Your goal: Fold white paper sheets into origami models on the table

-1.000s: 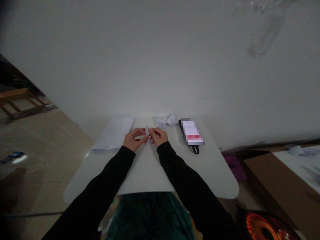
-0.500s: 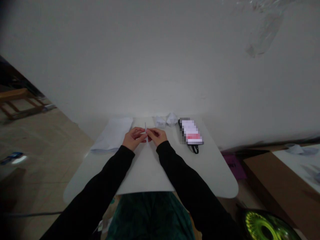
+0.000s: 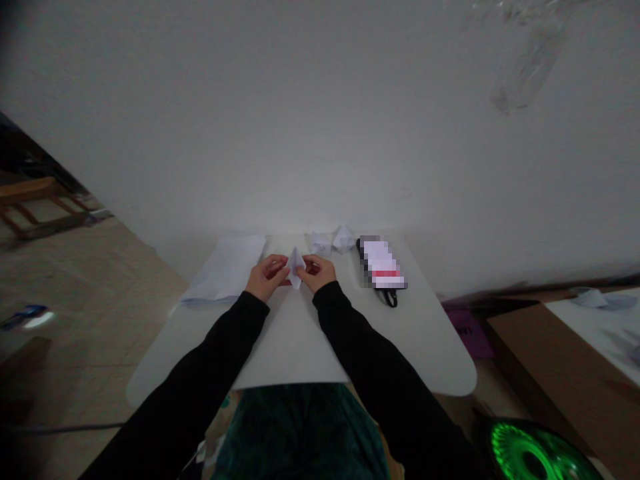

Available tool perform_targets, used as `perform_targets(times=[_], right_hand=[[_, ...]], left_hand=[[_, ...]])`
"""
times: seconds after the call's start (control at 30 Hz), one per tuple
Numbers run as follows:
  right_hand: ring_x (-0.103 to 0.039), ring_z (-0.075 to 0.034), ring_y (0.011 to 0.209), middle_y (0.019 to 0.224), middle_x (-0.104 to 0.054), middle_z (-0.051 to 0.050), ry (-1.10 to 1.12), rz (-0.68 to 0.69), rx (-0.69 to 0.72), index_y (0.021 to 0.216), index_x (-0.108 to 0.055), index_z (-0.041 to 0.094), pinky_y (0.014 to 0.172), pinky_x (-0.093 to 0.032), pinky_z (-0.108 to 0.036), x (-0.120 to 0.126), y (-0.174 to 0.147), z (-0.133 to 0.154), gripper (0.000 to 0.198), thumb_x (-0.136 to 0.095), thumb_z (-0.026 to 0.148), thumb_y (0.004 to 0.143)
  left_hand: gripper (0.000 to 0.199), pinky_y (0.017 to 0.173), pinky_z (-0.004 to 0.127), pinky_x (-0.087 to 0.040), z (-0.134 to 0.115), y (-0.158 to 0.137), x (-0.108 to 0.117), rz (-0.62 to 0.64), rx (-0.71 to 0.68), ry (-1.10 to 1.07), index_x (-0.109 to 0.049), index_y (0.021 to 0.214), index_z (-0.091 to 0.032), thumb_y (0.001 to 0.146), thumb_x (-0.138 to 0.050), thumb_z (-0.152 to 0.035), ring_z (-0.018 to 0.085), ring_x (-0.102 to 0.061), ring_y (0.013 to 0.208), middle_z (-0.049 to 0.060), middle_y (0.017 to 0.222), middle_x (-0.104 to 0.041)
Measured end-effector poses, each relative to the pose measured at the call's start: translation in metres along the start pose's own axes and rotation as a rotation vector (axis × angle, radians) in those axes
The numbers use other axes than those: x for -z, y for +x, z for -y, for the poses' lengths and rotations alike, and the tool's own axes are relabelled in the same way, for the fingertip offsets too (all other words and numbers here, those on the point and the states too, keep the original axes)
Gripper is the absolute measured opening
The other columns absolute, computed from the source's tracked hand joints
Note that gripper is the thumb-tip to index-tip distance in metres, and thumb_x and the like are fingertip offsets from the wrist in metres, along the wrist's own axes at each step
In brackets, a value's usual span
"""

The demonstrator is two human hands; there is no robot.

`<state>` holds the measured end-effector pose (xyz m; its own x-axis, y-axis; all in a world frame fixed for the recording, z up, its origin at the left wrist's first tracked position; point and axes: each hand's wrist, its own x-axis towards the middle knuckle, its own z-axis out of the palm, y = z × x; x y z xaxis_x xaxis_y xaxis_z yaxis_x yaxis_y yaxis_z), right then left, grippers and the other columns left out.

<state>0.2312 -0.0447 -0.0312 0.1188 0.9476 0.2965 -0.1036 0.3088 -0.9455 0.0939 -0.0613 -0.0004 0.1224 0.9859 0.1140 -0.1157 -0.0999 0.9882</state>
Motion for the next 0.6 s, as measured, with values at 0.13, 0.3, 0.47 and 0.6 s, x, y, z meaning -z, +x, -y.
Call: perform_targets(times=[0.13,0.3,0.47,0.6], right_hand=[[-0.058,-0.012,0.057,0.07,-0.065,0.0,0.035,-0.004,-0.027,0.074,-0.068,0.017,0.057,-0.051,-0.026,0.0019,0.0012,0.0001,0.019,-0.068,0.027,0.057],[-0.065,-0.017,0.067,0.085,-0.07,-0.003,0.099,0.048,-0.062,0.08,-0.07,0.019,0.058,-0.054,-0.029,0.0039,0.0002,0.0027,0.024,-0.07,0.031,0.06],[-0.066,-0.018,0.076,0.09,-0.071,-0.003,0.144,0.083,-0.06,0.081,-0.071,0.02,0.071,-0.055,-0.033,0.007,0.0012,0.0032,0.025,-0.074,0.03,0.058],[-0.065,-0.02,0.089,0.086,-0.071,-0.002,0.155,0.115,-0.009,0.079,-0.072,0.022,0.082,-0.052,-0.033,0.0076,0.0029,-0.0008,0.024,-0.077,0.025,0.056]], left_hand=[[0.034,0.056,0.027,-0.057,0.0005,0.0018,0.0035,0.026,0.021,-0.019,-0.056,0.09,-0.015,0.062,-0.069,-0.029,0.014,-0.062,0.068,0.001,0.08,-0.064],[0.028,0.061,0.03,-0.057,0.003,0.0049,0.0065,0.045,0.046,-0.053,-0.061,0.091,-0.016,0.066,-0.064,-0.028,0.015,-0.061,0.075,0.004,0.091,-0.065],[0.028,0.07,0.034,-0.057,0.0003,0.0028,0.0052,0.041,0.089,-0.112,-0.064,0.094,-0.017,0.068,-0.063,-0.028,0.017,-0.062,0.085,0.006,0.104,-0.063],[0.029,0.069,0.038,-0.058,-0.0036,0.0019,0.0061,0.015,0.124,-0.138,-0.065,0.094,-0.015,0.069,-0.061,-0.029,0.018,-0.063,0.082,0.006,0.092,-0.065]])
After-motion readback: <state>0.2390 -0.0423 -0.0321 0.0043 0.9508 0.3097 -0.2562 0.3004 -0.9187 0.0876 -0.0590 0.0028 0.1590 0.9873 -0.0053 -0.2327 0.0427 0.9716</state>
